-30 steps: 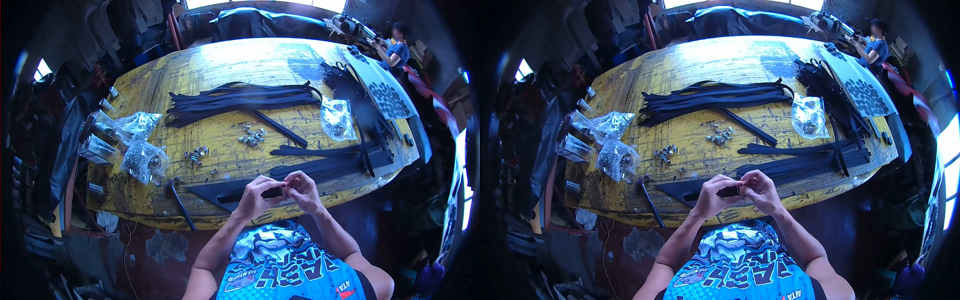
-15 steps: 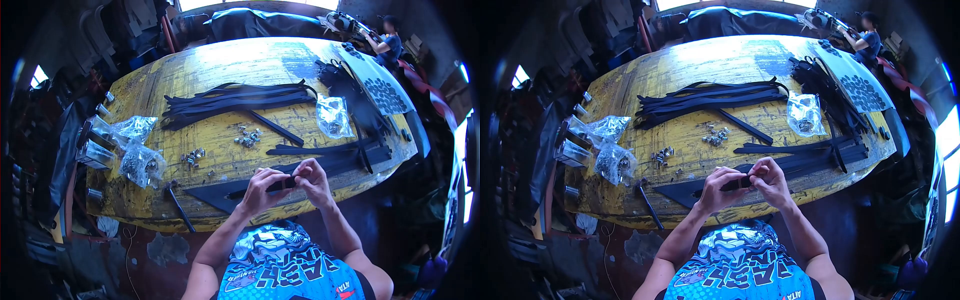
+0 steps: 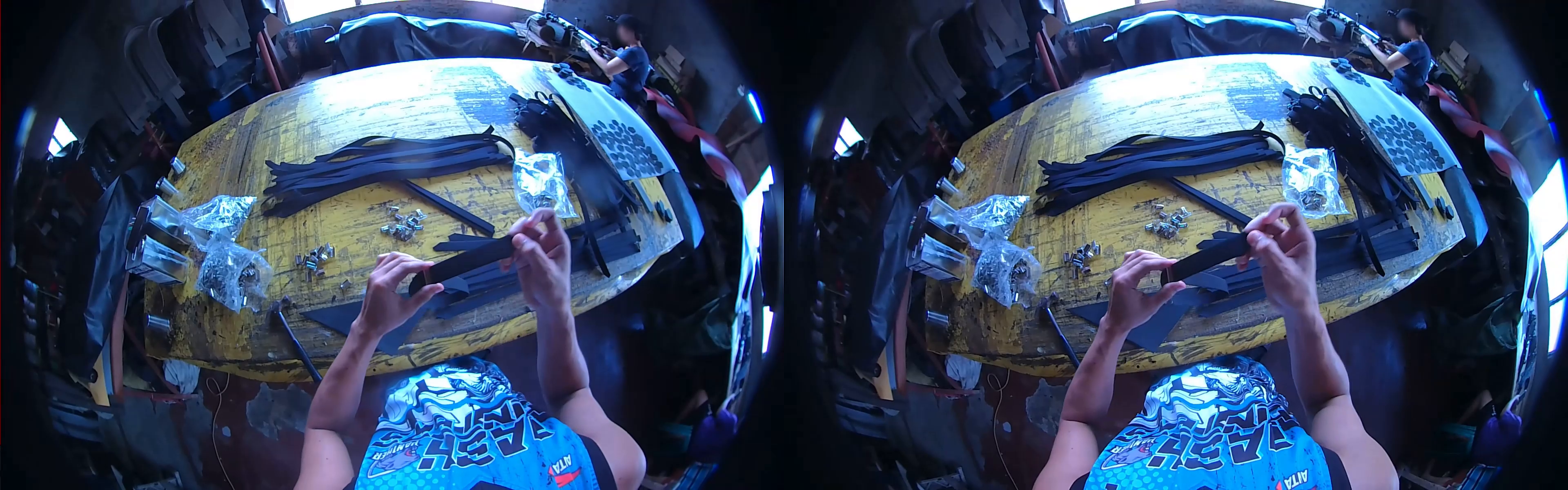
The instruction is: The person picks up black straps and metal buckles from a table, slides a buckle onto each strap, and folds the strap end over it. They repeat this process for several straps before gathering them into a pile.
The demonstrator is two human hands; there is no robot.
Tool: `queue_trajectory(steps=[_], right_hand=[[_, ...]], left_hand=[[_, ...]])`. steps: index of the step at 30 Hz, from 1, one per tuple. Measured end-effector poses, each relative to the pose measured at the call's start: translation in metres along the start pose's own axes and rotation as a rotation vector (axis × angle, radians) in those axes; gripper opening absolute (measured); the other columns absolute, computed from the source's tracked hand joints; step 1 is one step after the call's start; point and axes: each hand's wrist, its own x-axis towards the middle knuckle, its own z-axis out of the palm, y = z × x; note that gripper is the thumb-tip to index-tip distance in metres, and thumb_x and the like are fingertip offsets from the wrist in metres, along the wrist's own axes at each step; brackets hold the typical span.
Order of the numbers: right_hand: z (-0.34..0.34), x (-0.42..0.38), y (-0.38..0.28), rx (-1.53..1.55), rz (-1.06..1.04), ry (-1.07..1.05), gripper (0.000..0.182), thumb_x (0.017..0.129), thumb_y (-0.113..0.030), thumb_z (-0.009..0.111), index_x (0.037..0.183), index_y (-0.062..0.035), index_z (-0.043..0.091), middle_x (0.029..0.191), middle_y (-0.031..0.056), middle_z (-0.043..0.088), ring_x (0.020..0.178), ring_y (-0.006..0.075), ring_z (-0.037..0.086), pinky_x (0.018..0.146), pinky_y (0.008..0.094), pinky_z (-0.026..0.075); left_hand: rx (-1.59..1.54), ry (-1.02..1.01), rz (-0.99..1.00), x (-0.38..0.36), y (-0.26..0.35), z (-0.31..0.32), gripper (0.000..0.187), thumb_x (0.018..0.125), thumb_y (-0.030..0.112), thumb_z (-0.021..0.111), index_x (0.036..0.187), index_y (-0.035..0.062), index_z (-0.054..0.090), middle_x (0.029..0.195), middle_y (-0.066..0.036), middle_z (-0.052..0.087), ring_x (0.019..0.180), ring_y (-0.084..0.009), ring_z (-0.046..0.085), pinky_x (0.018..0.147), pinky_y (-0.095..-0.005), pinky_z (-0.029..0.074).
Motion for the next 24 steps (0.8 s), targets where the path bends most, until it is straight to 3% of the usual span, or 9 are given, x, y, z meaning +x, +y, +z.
queue_trajectory(steps=[7, 12, 16, 18, 20, 22, 24], right_hand=[[-0.032, 0.021, -0.052, -0.043, -0.186, 0.053, 0.018, 0.092, 0.003, 0.055, 0.106, -0.0062, 0.049, 0.092, 0.0119, 0.064, 0.067, 0.014, 0.067, 0.056, 0.026, 0.059], [-0.093, 0.018, -0.067, -0.182, -0.283, 0.216, 0.018, 0.092, 0.001, 0.055, 0.107, -0.0072, 0.05, 0.093, 0.0061, 0.063, 0.068, 0.0102, 0.066, 0.056, 0.0212, 0.056], [-0.143, 0.007, -0.035, -0.469, -0.082, 0.387, 0.018, 0.092, -0.003, 0.057, 0.108, -0.0066, 0.052, 0.086, 0.0017, 0.059, 0.063, 0.0073, 0.056, 0.055, 0.0246, 0.052], [-0.182, -0.004, 0.016, -0.76, 0.012, 0.234, 0.019, 0.091, -0.004, 0.057, 0.11, -0.0056, 0.054, 0.083, 0.0006, 0.056, 0.064, 0.0071, 0.055, 0.055, 0.0251, 0.051], [-0.257, -0.027, 0.082, -1.154, 0.32, 0.115, 0.024, 0.087, -0.006, 0.061, 0.11, -0.004, 0.057, 0.089, 0.0067, 0.06, 0.078, 0.0163, 0.06, 0.066, 0.0332, 0.054], [-0.252, -0.06, 0.12, -1.7, 0.137, 0.014, 0.034, 0.08, -0.008, 0.067, 0.113, -0.0044, 0.061, 0.105, 0.0151, 0.061, 0.096, 0.0279, 0.061, 0.085, 0.0404, 0.051], [-0.202, -0.071, 0.14, -1.647, 0.109, -0.042, 0.043, 0.074, -0.011, 0.071, 0.116, -0.0058, 0.063, 0.123, 0.0205, 0.055, 0.113, 0.0363, 0.054, 0.098, 0.0446, 0.045]], left_hand=[[0.13, 0.041, 0.068, -0.005, -0.004, -0.012, 0.032, 0.071, 0.023, 0.086, 0.095, 0.0082, 0.07, 0.086, -0.005, 0.07, 0.083, -0.0194, 0.065, 0.084, -0.0339, 0.046], [0.229, 0.051, 0.088, -0.02, -0.023, -0.012, 0.033, 0.069, 0.019, 0.086, 0.094, 0.0079, 0.068, 0.085, -0.005, 0.069, 0.082, -0.02, 0.065, 0.083, -0.0348, 0.046], [0.305, 0.041, 0.064, -0.045, -0.05, 0.011, 0.032, 0.069, 0.021, 0.086, 0.095, 0.0124, 0.068, 0.088, -0.001, 0.069, 0.084, -0.0191, 0.064, 0.083, -0.0353, 0.045], [0.347, 0.033, 0.042, -0.07, -0.071, 0.04, 0.031, 0.07, 0.023, 0.085, 0.095, 0.0137, 0.068, 0.089, -0.001, 0.069, 0.086, -0.0189, 0.063, 0.084, -0.0354, 0.043], [0.418, 0.012, 0.017, -0.102, -0.089, 0.073, 0.029, 0.071, 0.026, 0.083, 0.095, 0.0162, 0.07, 0.088, 0.002, 0.066, 0.092, -0.0181, 0.06, 0.087, -0.0371, 0.04], [0.465, -0.039, -0.06, -0.134, -0.098, 0.1, 0.03, 0.069, 0.027, 0.082, 0.096, 0.0196, 0.072, 0.098, 0.002, 0.062, 0.101, -0.0192, 0.055, 0.09, -0.0393, 0.037], [0.544, -0.026, -0.142, -0.149, -0.09, 0.109, 0.031, 0.07, 0.029, 0.08, 0.1, 0.0231, 0.073, 0.102, 0.001, 0.057, 0.105, -0.0209, 0.05, 0.09, -0.0408, 0.035]])
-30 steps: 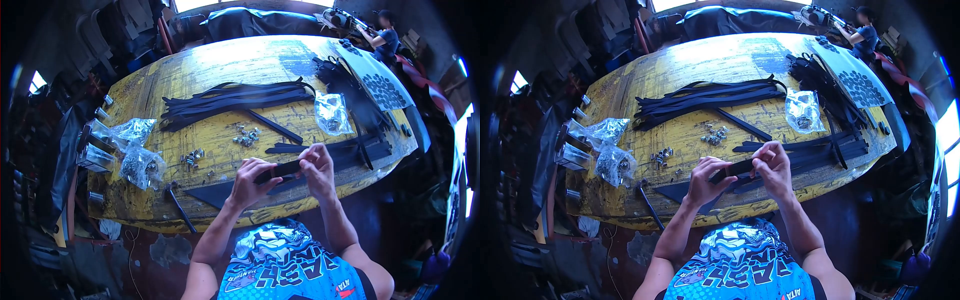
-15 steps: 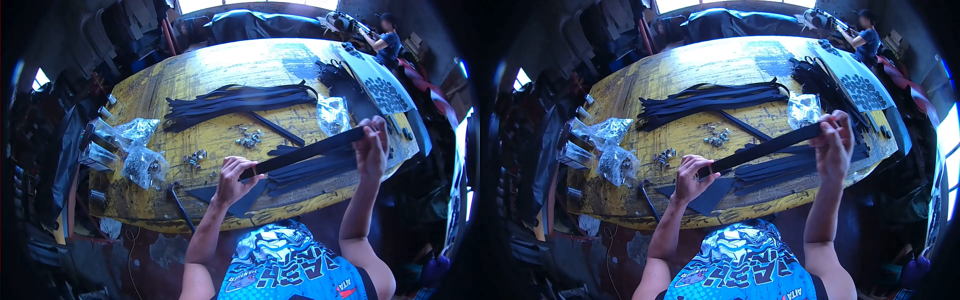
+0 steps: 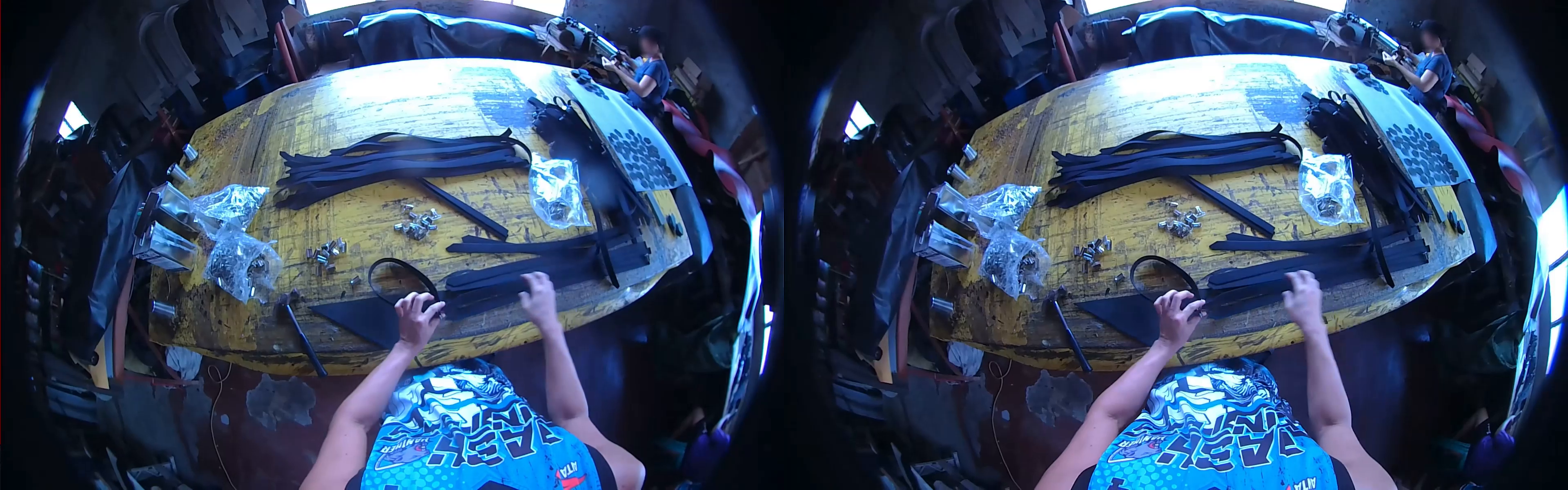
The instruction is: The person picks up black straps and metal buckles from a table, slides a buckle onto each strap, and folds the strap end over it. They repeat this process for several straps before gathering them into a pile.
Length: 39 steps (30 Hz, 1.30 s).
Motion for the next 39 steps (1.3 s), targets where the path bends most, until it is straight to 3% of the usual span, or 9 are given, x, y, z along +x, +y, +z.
queue_trajectory(steps=[7, 11, 14, 17, 21, 28, 31, 34, 39], right_hand=[[0.071, -0.018, -0.115, 0.043, -0.484, -0.136, 0.05, 0.074, -0.025, 0.075, 0.118, -0.0051, 0.062, 0.124, 0.0113, 0.056, 0.127, 0.0326, 0.044, 0.107, 0.047, 0.033], [0.084, 0.001, -0.132, 0.206, -0.513, -0.261, 0.031, 0.076, -0.016, 0.074, 0.103, -0.0061, 0.063, 0.102, 0.0107, 0.058, 0.108, 0.0338, 0.055, 0.089, 0.0453, 0.044], [0.083, 0.015, -0.137, 0.4, -0.574, -0.477, 0.024, 0.077, -0.008, 0.07, 0.099, -0.0045, 0.061, 0.094, 0.0139, 0.059, 0.093, 0.0372, 0.06, 0.076, 0.0449, 0.049], [0.061, 0.022, -0.144, 0.437, -0.66, -0.605, 0.021, 0.079, -0.001, 0.064, 0.099, -0.0029, 0.059, 0.084, 0.0174, 0.062, 0.082, 0.0404, 0.063, 0.07, 0.0491, 0.049], [0.021, 0.022, -0.137, 0.324, -0.616, -0.733, 0.021, 0.081, -0.003, 0.062, 0.101, -0.0034, 0.056, 0.078, 0.0198, 0.063, 0.079, 0.0412, 0.063, 0.067, 0.0507, 0.049], [-0.027, 0.014, -0.127, 0.16, -0.466, -0.863, 0.019, 0.088, -0.013, 0.061, 0.106, -0.0079, 0.055, 0.082, 0.0205, 0.066, 0.081, 0.0435, 0.063, 0.067, 0.0515, 0.049], [-0.033, 0.012, -0.11, 0.124, -0.375, -0.876, 0.029, 0.089, -0.017, 0.061, 0.117, -0.0139, 0.057, 0.087, 0.0221, 0.067, 0.085, 0.0431, 0.064, 0.072, 0.0525, 0.051], [-0.04, 0.012, -0.099, 0.092, -0.338, -0.804, 0.03, 0.088, -0.024, 0.063, 0.117, -0.0168, 0.061, 0.085, 0.0179, 0.068, 0.081, 0.0396, 0.066, 0.069, 0.0492, 0.052], [-0.033, 0.0, -0.113, 0.226, -0.365, -0.669, 0.024, 0.089, -0.035, 0.062, 0.103, -0.0177, 0.07, 0.084, 0.0128, 0.07, 0.078, 0.0346, 0.067, 0.068, 0.0442, 0.053]], left_hand=[[0.048, 0.031, -0.161, -0.023, 0.009, 0.001, 0.033, 0.085, 0.025, 0.069, 0.118, 0.0231, 0.07, 0.102, -0.004, 0.049, 0.1, -0.0237, 0.047, 0.086, -0.0417, 0.036], [-0.122, 0.177, -0.231, -0.026, 0.003, -0.001, 0.038, 0.086, 0.015, 0.068, 0.123, 0.0137, 0.067, 0.104, -0.008, 0.049, 0.097, -0.0257, 0.049, 0.083, -0.039, 0.041], [-0.251, 0.284, -0.554, -0.018, 0.009, -0.018, 0.035, 0.086, 0.011, 0.067, 0.121, 0.0078, 0.068, 0.102, -0.011, 0.049, 0.096, -0.0274, 0.049, 0.084, -0.0374, 0.042], [-0.329, 0.442, -0.703, -0.012, -0.018, -0.027, 0.03, 0.084, 0.006, 0.071, 0.113, 0.0054, 0.069, 0.094, -0.008, 0.059, 0.082, -0.0173, 0.054, 0.076, -0.0311, 0.046], [-0.757, 0.654, -0.927, -0.016, -0.082, -0.033, 0.019, 0.086, -0.002, 0.07, 0.104, 0.0016, 0.067, 0.088, 0.0, 0.066, 0.074, -0.0066, 0.058, 0.069, -0.0202, 0.048], [-1.113, 0.677, -1.045, -0.039, -0.159, -0.028, 0.017, 0.089, -0.003, 0.065, 0.106, -0.0004, 0.062, 0.102, -0.006, 0.067, 0.095, -0.0149, 0.063, 0.088, -0.028, 0.052], [-1.197, 0.405, -1.012, -0.03, -0.148, -0.045, 0.019, 0.09, 0.0, 0.066, 0.109, -0.0008, 0.061, 0.104, -0.006, 0.066, 0.095, -0.0149, 0.064, 0.086, -0.0295, 0.054], [-0.855, 0.034, -0.888, -0.032, -0.141, -0.052, 0.016, 0.091, 0.003, 0.064, 0.107, 0.002, 0.061, 0.095, -0.003, 0.061, 0.084, -0.0098, 0.059, 0.073, -0.0255, 0.052], [-0.062, -0.144, -0.494, -0.011, -0.071, -0.087, 0.043, 0.073, 0.008, 0.073, 0.114, 0.0025, 0.062, 0.115, -0.016, 0.061, 0.11, -0.0328, 0.057, 0.1, -0.0439, 0.043]])
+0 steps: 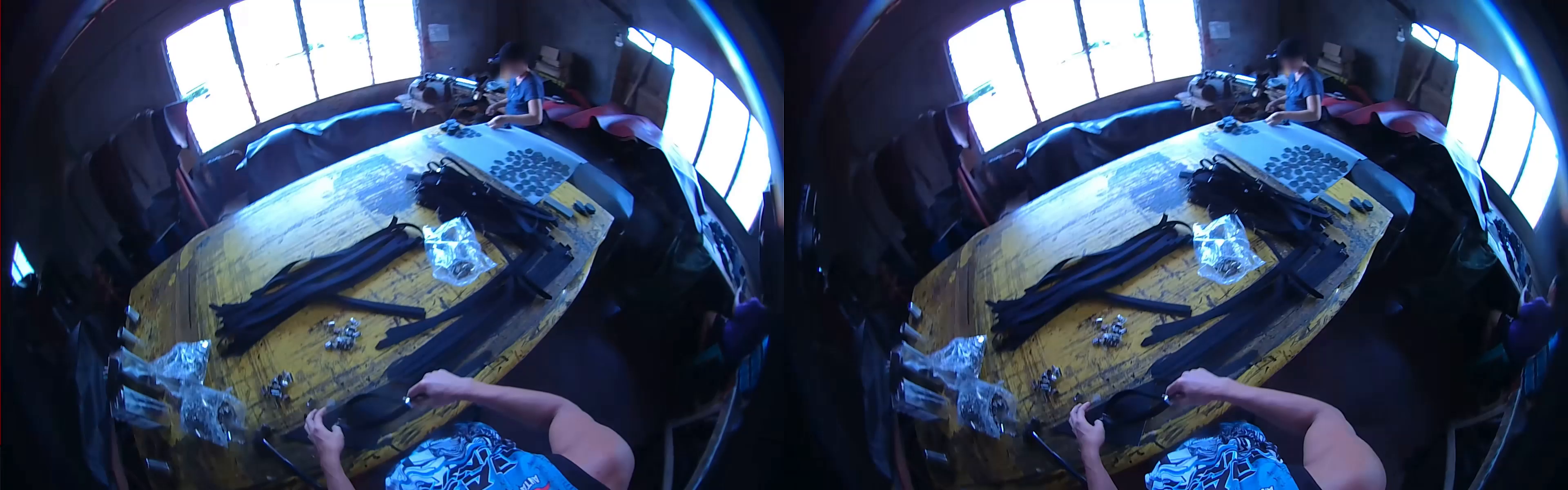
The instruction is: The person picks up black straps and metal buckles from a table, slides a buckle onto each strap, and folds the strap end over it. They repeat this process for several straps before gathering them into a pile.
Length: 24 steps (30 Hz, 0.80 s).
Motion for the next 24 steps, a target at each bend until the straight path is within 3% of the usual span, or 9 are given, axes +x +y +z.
queue_trajectory(steps=[1, 2, 5, 6, 9, 10, 13, 24], right_hand=[[0.001, 0.0, -0.006, 0.019, -0.019, -0.004, 0.023, 0.089, -0.034, 0.062, 0.103, -0.018, 0.07, 0.083, 0.0127, 0.07, 0.077, 0.0344, 0.067, 0.067, 0.0439, 0.053], [0.006, 0.002, -0.005, 0.035, -0.04, -0.019, 0.023, 0.089, -0.034, 0.062, 0.103, -0.0176, 0.07, 0.08, 0.0127, 0.069, 0.074, 0.0342, 0.067, 0.065, 0.0439, 0.052], [0.001, 0.002, -0.022, 0.0, -0.161, 0.058, 0.022, 0.089, -0.032, 0.062, 0.1, -0.0156, 0.07, 0.076, 0.0137, 0.068, 0.07, 0.0355, 0.066, 0.061, 0.0456, 0.05], [-0.007, 0.0, -0.027, 0.006, -0.17, 0.077, 0.021, 0.089, -0.031, 0.062, 0.099, -0.0147, 0.07, 0.075, 0.0145, 0.067, 0.069, 0.0362, 0.065, 0.06, 0.046, 0.05], [-0.007, -0.001, -0.021, -0.004, -0.186, 0.192, 0.021, 0.088, -0.031, 0.063, 0.098, -0.0141, 0.07, 0.074, 0.015, 0.067, 0.069, 0.0365, 0.065, 0.059, 0.0458, 0.051], [-0.003, 0.0, -0.019, -0.03, -0.181, 0.235, 0.02, 0.088, -0.031, 0.063, 0.095, -0.0132, 0.07, 0.073, 0.0141, 0.067, 0.068, 0.0354, 0.065, 0.057, 0.045, 0.051], [0.002, -0.004, -0.017, -0.023, -0.175, 0.351, 0.019, 0.087, -0.031, 0.064, 0.091, -0.0125, 0.069, 0.071, 0.0125, 0.066, 0.067, 0.0342, 0.066, 0.055, 0.044, 0.05], [0.023, -0.011, 0.001, -0.063, -0.042, 0.581, 0.015, 0.084, -0.026, 0.064, 0.084, -0.0116, 0.063, 0.064, 0.0108, 0.064, 0.059, 0.0316, 0.065, 0.049, 0.0425, 0.049]], left_hand=[[0.072, 0.054, 0.154, 0.003, 0.041, -0.014, 0.046, 0.071, 0.01, 0.073, 0.115, 0.0036, 0.062, 0.122, -0.019, 0.059, 0.117, -0.036, 0.053, 0.105, -0.0455, 0.039], [-0.044, -0.021, 0.305, 0.007, 0.08, -0.025, 0.042, 0.072, 0.013, 0.074, 0.111, 0.0041, 0.065, 0.121, -0.017, 0.06, 0.117, -0.0349, 0.054, 0.105, -0.0448, 0.039], [-0.281, -0.388, 0.615, 0.012, 0.131, -0.014, 0.029, 0.074, 0.02, 0.077, 0.098, 0.0056, 0.07, 0.113, -0.014, 0.066, 0.114, -0.0319, 0.058, 0.104, -0.0433, 0.04], [-0.233, -0.452, 0.54, 0.009, 0.137, -0.009, 0.027, 0.076, 0.022, 0.078, 0.096, 0.006, 0.071, 0.102, -0.012, 0.07, 0.105, -0.0302, 0.063, 0.099, -0.0408, 0.045], [-0.21, -0.598, 0.379, 0.021, 0.144, -0.006, 0.026, 0.078, 0.02, 0.076, 0.098, 0.0052, 0.071, 0.099, -0.013, 0.07, 0.097, -0.0306, 0.066, 0.091, -0.039, 0.05], [-0.289, -0.577, 0.384, 0.023, 0.143, -0.002, 0.023, 0.081, 0.018, 0.074, 0.098, 0.0034, 0.071, 0.094, -0.015, 0.071, 0.089, -0.0291, 0.069, 0.081, -0.0365, 0.054], [-0.377, -0.58, 0.312, 0.024, 0.149, 0.0, 0.02, 0.082, 0.014, 0.074, 0.097, 0.0015, 0.071, 0.087, -0.014, 0.073, 0.078, -0.0209, 0.071, 0.069, -0.03, 0.055], [-0.435, -0.522, 0.127, 0.027, 0.182, 0.023, 0.016, 0.082, 0.014, 0.069, 0.089, -0.0001, 0.071, 0.079, -0.016, 0.072, 0.073, -0.0227, 0.072, 0.066, -0.032, 0.054]])
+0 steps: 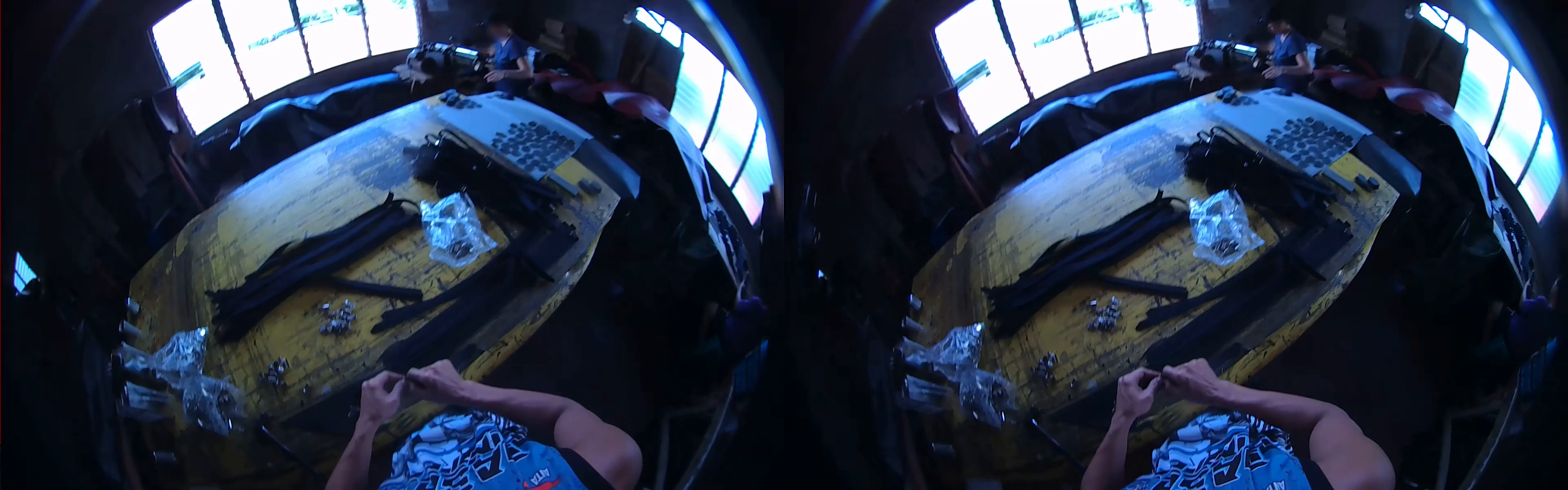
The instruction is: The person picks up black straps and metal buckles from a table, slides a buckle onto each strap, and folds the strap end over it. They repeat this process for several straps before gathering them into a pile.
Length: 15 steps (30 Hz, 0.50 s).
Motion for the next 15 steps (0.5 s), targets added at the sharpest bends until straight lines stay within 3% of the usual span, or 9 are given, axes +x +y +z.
queue_trajectory(steps=[6, 7, 9, 10, 15], right_hand=[[-0.033, 0.014, 0.009, 0.063, 0.169, -0.04, 0.016, 0.082, -0.023, 0.066, 0.086, -0.0074, 0.063, 0.072, 0.0129, 0.067, 0.069, 0.0328, 0.067, 0.059, 0.0412, 0.052], [-0.043, 0.02, 0.018, 0.129, 0.144, -0.049, 0.019, 0.085, -0.021, 0.068, 0.091, -0.0036, 0.066, 0.075, 0.0128, 0.069, 0.066, 0.026, 0.069, 0.061, 0.0362, 0.053], [-0.076, 0.029, 0.038, 0.564, 0.317, -0.265, 0.021, 0.089, -0.021, 0.069, 0.097, -0.001, 0.069, 0.077, 0.0107, 0.07, 0.067, 0.0138, 0.065, 0.063, 0.0305, 0.052], [-0.088, 0.031, 0.049, 0.635, 0.297, -0.323, 0.022, 0.091, -0.02, 0.068, 0.101, -0.0003, 0.069, 0.078, 0.008, 0.069, 0.071, 0.0072, 0.058, 0.063, 0.0277, 0.049], [-0.162, 0.032, 0.073, 0.525, 0.224, -0.604, 0.026, 0.089, -0.023, 0.068, 0.103, -0.0008, 0.069, 0.078, 0.0105, 0.069, 0.07, 0.0135, 0.062, 0.066, 0.0312, 0.05]], left_hand=[[-0.02, -0.086, 0.018, 0.033, 0.018, 0.004, 0.016, 0.087, 0.011, 0.066, 0.097, -0.0019, 0.068, 0.085, -0.015, 0.072, 0.078, -0.0192, 0.071, 0.071, -0.0313, 0.054], [-0.039, -0.107, 0.061, 0.04, 0.018, 0.007, 0.017, 0.088, 0.011, 0.066, 0.099, -0.0022, 0.067, 0.087, -0.015, 0.072, 0.079, -0.019, 0.071, 0.072, -0.0312, 0.054], [-0.069, -0.181, 0.081, 0.049, 0.027, 0.01, 0.022, 0.089, 0.014, 0.069, 0.103, -0.0021, 0.067, 0.092, -0.014, 0.072, 0.085, -0.0173, 0.069, 0.077, -0.03, 0.053], [-0.051, -0.212, 0.085, 0.05, 0.042, 0.011, 0.023, 0.089, 0.016, 0.07, 0.103, -0.0016, 0.067, 0.093, -0.012, 0.072, 0.086, -0.016, 0.069, 0.079, -0.0293, 0.053], [-0.169, -0.341, -0.007, 0.075, 0.061, 0.049, 0.019, 0.089, 0.018, 0.071, 0.102, 0.0036, 0.07, 0.093, -0.008, 0.072, 0.087, -0.0104, 0.066, 0.082, -0.0265, 0.052]])
